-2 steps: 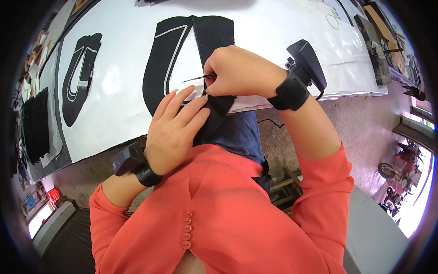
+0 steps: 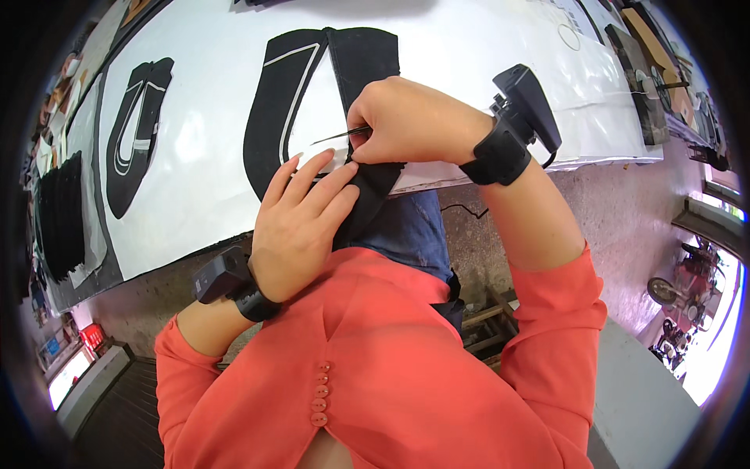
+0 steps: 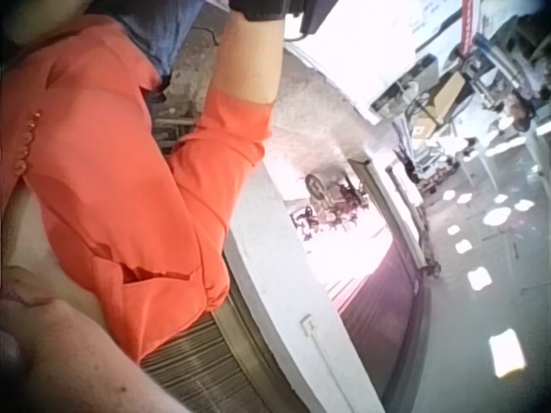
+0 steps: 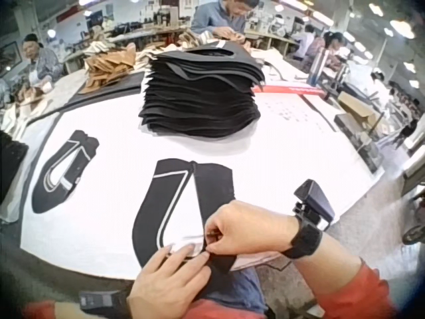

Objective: Trim excess thread or material from shoe components using small snips.

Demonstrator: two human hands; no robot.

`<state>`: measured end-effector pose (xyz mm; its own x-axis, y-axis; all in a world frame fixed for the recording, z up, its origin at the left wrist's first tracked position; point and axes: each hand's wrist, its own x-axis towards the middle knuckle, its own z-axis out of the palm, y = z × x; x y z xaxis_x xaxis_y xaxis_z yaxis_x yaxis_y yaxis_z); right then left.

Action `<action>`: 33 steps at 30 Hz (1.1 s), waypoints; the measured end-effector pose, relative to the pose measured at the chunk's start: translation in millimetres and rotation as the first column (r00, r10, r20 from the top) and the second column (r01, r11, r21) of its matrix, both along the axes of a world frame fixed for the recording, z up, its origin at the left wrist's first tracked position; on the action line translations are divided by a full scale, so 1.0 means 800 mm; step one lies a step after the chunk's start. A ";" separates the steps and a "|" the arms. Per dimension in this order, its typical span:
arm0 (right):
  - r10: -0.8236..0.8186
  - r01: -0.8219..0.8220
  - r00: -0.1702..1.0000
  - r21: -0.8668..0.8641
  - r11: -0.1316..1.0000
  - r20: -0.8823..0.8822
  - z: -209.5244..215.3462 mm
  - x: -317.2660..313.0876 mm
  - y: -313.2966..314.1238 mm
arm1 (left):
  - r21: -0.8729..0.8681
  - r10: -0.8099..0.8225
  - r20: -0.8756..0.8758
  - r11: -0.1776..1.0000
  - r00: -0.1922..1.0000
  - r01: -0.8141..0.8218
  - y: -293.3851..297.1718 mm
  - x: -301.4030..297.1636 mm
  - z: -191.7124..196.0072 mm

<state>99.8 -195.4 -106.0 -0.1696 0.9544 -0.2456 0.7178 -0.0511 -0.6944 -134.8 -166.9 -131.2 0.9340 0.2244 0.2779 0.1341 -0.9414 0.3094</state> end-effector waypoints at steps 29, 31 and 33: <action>-0.297 0.296 0.955 -0.046 0.954 -0.018 0.005 -0.042 -0.031 | 0.035 -0.005 0.005 0.999 1.000 0.004 0.005 -0.012 0.005; -0.276 0.274 0.961 -0.068 0.959 -0.007 0.014 -0.033 -0.027 | 0.034 -0.013 0.012 0.999 1.000 0.012 0.007 -0.014 0.005; -0.249 0.248 0.967 0.031 0.968 0.045 0.011 -0.023 -0.024 | 0.034 -0.021 0.020 0.999 1.000 0.021 0.008 -0.013 0.005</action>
<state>81.6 -214.5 -97.0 0.0853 0.9711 -0.2230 0.7173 -0.2152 -0.6627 -145.6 -160.8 -127.1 0.9324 0.1948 0.3046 0.1080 -0.9541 0.2794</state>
